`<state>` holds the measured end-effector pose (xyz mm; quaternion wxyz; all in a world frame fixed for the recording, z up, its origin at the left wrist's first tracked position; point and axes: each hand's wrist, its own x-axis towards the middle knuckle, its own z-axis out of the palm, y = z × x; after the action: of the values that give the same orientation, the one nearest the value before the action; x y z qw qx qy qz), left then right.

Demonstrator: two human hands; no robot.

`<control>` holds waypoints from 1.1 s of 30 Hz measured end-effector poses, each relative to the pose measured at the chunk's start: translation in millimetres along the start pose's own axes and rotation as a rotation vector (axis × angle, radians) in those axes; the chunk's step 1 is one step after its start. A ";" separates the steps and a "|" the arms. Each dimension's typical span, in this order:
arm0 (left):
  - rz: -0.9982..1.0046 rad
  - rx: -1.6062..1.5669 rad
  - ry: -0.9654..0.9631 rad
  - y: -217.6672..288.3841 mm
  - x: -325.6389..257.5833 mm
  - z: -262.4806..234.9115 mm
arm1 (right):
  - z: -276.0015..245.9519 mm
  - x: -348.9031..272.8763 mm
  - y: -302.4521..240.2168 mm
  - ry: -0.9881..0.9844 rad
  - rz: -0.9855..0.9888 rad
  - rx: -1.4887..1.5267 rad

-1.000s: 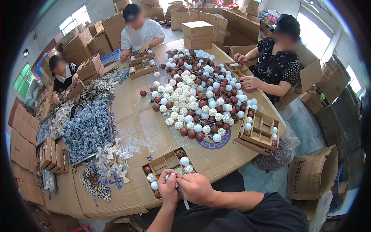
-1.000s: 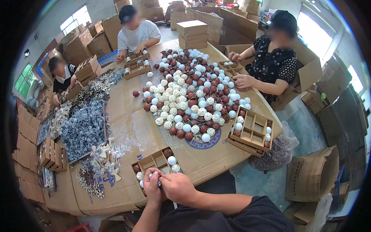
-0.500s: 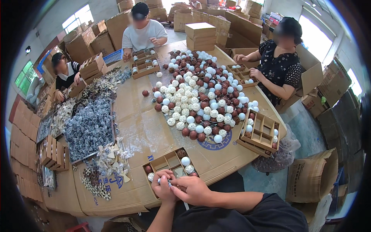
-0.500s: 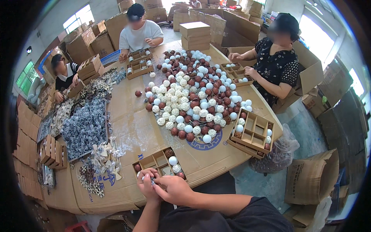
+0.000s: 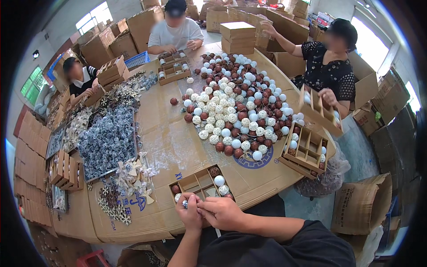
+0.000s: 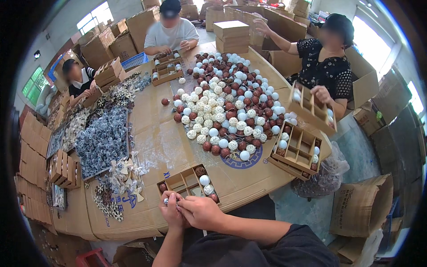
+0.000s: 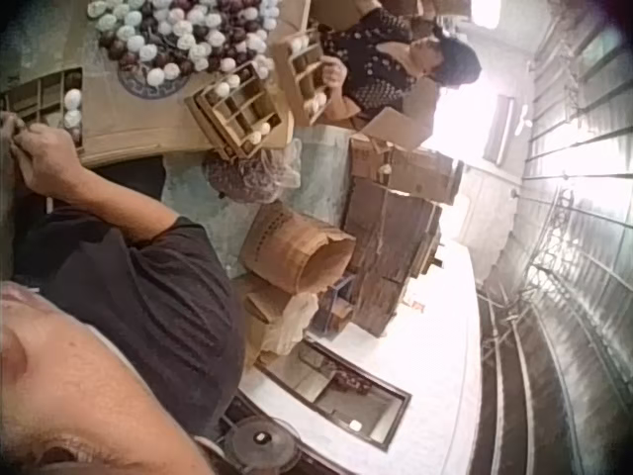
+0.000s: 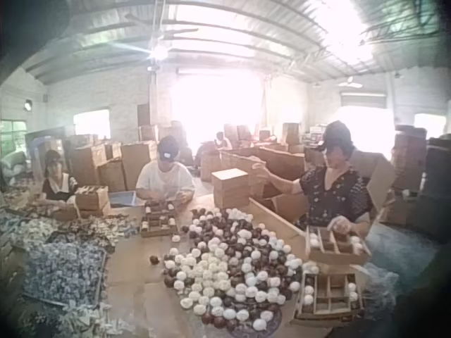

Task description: The person packs decorative ornaments by untangling and arranging frosted pinecones and wooden snowflakes, then placing them into the compartments of a partitioned cardboard box.

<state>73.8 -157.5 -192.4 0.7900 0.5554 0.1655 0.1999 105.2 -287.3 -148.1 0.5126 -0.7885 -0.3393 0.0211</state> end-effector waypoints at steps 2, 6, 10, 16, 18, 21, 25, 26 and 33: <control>-0.014 -0.003 -0.021 1.4 0.0 -2.1 | -1.6 -1.4 1.3 -0.004 -0.018 0.008; -0.025 0.046 -0.061 3.1 -3.8 -6.6 | -6.6 -1.4 6.6 -0.023 -0.099 -0.038; -0.030 0.083 -0.071 6.9 -4.0 -2.4 | -11.7 2.1 9.6 -0.047 -0.139 -0.047; -0.069 0.081 -0.133 1.6 0.1 -6.4 | -19.5 1.2 17.0 0.071 -0.050 0.053; -0.150 0.021 -0.143 11.5 7.3 -3.3 | -27.8 -2.5 23.3 0.092 -0.006 0.054; 0.161 0.556 -0.145 23.3 28.1 1.4 | -38.5 -14.2 48.1 0.143 0.112 -0.006; 0.512 0.822 -0.197 13.4 67.4 20.5 | -46.9 -28.1 87.6 0.241 0.220 -0.121; 0.578 0.887 -0.278 5.9 76.6 23.8 | -46.6 -33.1 99.3 0.269 0.233 -0.138; 0.765 1.108 -0.437 -53.3 90.3 21.3 | -45.8 -45.9 133.9 0.386 0.254 -0.123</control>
<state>169.3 -145.8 -239.2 0.2805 0.9224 -0.1263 0.2335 156.1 -381.9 -251.0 0.5123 -0.8439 -0.1336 -0.0864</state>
